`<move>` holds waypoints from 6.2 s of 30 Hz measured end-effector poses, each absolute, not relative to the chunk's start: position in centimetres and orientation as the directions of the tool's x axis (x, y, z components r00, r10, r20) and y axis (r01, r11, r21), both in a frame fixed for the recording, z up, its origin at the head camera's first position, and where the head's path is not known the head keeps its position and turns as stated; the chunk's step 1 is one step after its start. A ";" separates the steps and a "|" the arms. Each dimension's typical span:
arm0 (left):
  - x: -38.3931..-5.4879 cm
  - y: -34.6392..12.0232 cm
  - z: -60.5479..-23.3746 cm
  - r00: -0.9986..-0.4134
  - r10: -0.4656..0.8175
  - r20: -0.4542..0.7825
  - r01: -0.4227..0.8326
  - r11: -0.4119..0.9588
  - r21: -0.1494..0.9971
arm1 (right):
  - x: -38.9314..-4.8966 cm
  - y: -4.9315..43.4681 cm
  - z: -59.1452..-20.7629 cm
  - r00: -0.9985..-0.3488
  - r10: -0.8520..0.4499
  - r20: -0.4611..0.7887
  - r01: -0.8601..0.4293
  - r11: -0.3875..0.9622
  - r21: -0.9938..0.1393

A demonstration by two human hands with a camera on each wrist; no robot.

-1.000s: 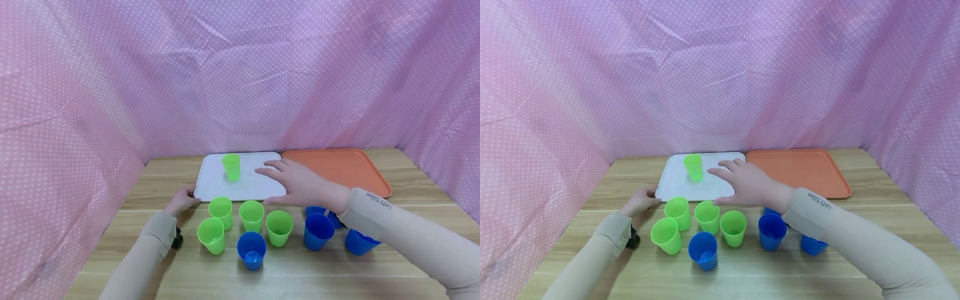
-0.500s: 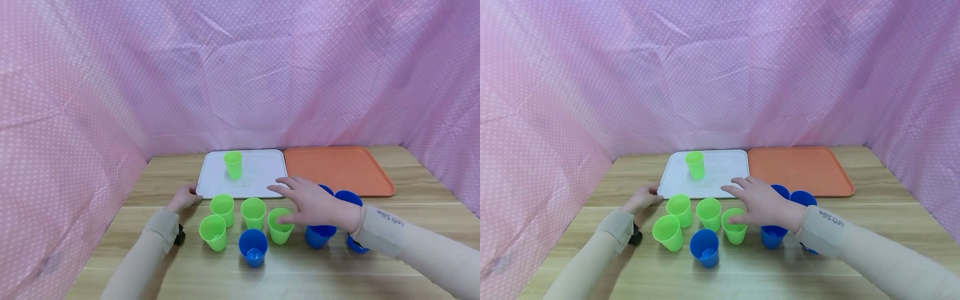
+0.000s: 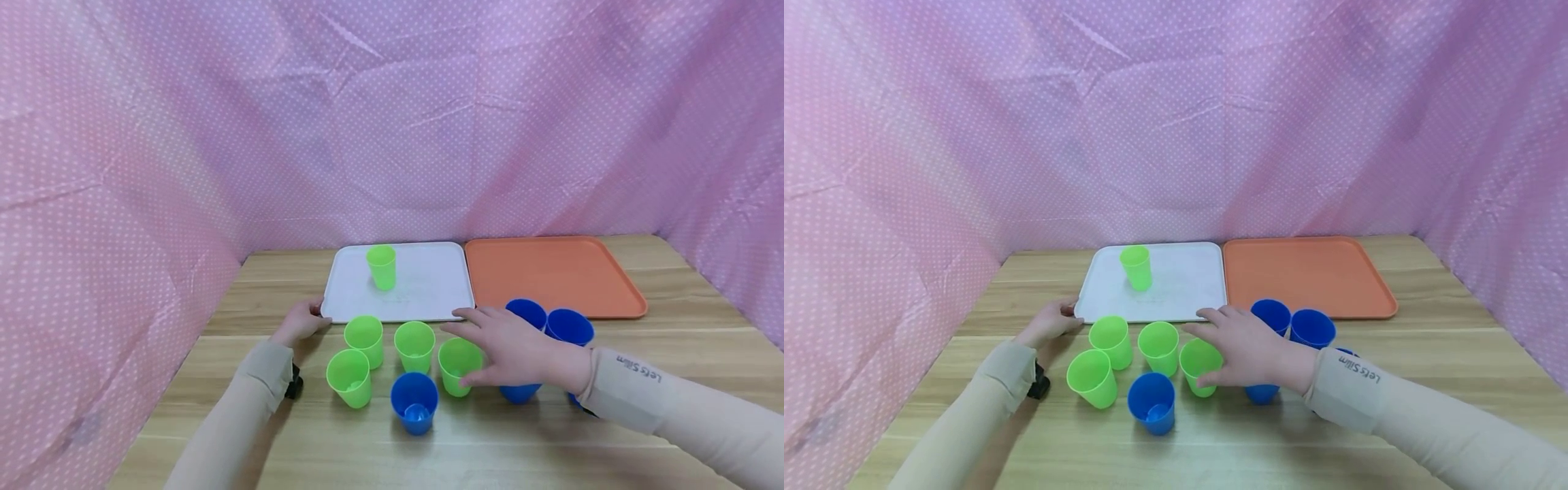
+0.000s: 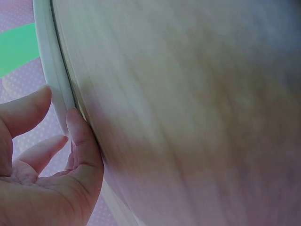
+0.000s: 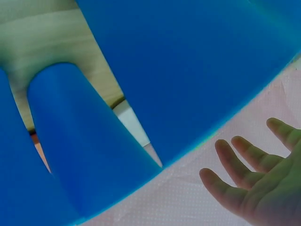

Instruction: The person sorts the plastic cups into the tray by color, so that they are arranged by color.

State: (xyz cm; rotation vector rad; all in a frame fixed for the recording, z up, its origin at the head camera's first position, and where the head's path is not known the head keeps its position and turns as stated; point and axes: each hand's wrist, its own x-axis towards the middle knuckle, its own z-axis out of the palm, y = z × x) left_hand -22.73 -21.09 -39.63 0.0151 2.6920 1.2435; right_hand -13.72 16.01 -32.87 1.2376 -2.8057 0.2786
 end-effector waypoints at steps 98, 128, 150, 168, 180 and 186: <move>-24.5 -21.6 -39.9 -0.977 0.040 -0.210 -0.133 0.658 0.741 | -23.6 12.6 -26.1 -0.853 -0.492 0.175 -0.519 0.837 -0.174; -25.2 -21.9 -40.1 -0.980 0.060 -0.187 -0.108 0.633 0.766 | -30.9 7.1 -29.6 -0.920 -0.390 0.030 -0.389 0.903 -0.183; -24.9 -21.7 -39.9 -0.982 0.070 -0.173 -0.090 0.635 0.767 | -31.4 6.6 -33.4 -0.922 -0.381 -0.066 -0.365 0.915 -0.170; -24.0 -21.4 -39.9 -0.981 0.037 -0.191 -0.122 0.648 0.752 | -30.6 7.1 -33.1 -0.913 -0.403 -0.070 -0.387 0.906 -0.169; -23.9 -21.6 -39.9 -0.979 0.041 -0.202 -0.126 0.655 0.745 | -29.4 6.8 -30.1 -0.870 -0.493 0.022 -0.492 0.862 -0.122; -24.2 -21.9 -40.2 -0.984 0.092 -0.153 -0.058 0.647 0.760 | -28.4 6.8 -28.4 -0.840 -0.540 0.052 -0.542 0.831 -0.125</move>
